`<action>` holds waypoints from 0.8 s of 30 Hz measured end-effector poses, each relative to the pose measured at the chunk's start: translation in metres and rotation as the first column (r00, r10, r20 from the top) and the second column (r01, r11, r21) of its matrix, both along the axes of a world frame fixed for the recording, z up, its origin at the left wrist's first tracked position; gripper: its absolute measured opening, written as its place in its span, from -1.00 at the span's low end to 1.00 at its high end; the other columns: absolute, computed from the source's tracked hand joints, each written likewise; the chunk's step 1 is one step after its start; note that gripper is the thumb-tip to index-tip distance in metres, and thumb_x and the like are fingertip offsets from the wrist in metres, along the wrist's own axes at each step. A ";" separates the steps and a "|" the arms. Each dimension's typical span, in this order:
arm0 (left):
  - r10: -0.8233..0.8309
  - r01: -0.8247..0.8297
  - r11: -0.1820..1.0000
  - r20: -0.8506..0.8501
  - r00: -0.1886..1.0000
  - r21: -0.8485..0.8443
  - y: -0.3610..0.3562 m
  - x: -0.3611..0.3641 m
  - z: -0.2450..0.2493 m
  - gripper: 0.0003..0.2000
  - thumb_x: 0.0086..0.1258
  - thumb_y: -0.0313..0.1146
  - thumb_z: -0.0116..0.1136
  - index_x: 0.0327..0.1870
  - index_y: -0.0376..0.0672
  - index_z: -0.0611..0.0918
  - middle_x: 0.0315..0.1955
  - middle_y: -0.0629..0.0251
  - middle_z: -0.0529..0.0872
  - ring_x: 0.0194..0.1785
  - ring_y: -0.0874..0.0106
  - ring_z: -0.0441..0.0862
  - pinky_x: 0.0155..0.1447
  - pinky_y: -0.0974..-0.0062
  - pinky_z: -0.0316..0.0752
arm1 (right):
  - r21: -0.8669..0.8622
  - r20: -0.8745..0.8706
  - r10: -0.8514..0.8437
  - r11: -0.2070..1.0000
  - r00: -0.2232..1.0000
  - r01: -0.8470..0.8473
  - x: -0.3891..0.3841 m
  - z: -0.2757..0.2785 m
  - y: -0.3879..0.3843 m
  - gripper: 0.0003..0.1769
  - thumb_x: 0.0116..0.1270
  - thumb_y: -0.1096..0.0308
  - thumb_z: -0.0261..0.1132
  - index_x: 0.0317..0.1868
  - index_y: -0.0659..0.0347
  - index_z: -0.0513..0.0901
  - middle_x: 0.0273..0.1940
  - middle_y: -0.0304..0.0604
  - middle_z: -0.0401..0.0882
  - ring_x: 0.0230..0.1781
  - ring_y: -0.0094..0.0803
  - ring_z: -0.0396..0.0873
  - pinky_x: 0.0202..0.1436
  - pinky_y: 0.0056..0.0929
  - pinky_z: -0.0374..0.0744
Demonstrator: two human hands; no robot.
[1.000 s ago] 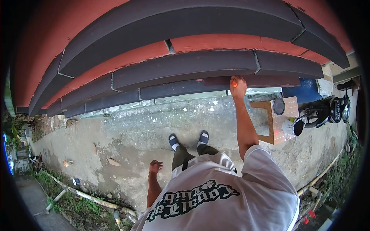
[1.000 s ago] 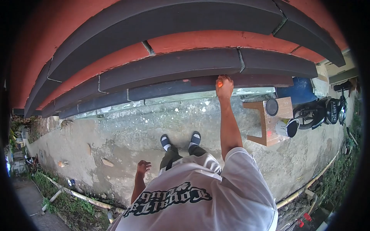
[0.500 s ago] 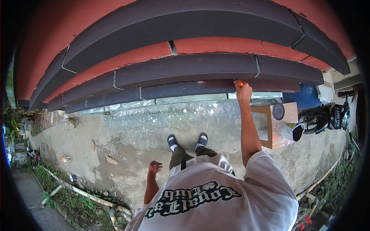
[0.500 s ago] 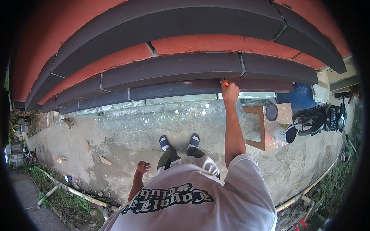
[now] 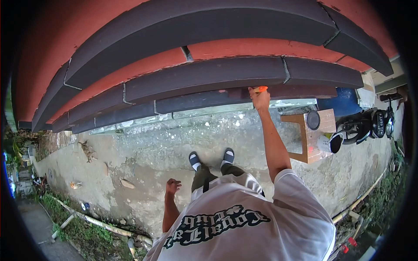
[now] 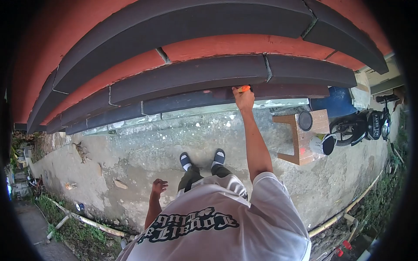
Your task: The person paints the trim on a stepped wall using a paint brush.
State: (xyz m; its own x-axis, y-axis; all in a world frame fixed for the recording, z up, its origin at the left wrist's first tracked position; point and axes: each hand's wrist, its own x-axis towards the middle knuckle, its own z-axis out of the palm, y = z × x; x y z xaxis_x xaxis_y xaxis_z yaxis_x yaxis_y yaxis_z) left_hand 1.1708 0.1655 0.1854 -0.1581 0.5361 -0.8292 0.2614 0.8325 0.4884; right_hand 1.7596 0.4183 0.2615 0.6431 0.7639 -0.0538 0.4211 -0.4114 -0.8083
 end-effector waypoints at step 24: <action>0.084 -0.084 0.996 0.007 0.996 0.032 -0.005 -0.005 0.000 -0.93 0.35 -0.35 0.10 -0.24 -0.08 0.49 -0.15 0.15 0.78 -0.18 0.36 0.74 -0.17 0.37 0.55 | -0.127 0.468 -0.042 0.985 0.883 0.114 0.053 0.031 -0.018 -0.55 0.34 0.00 0.37 -0.30 0.32 0.73 -0.31 0.24 0.71 -0.23 0.25 0.68 -0.14 0.08 0.62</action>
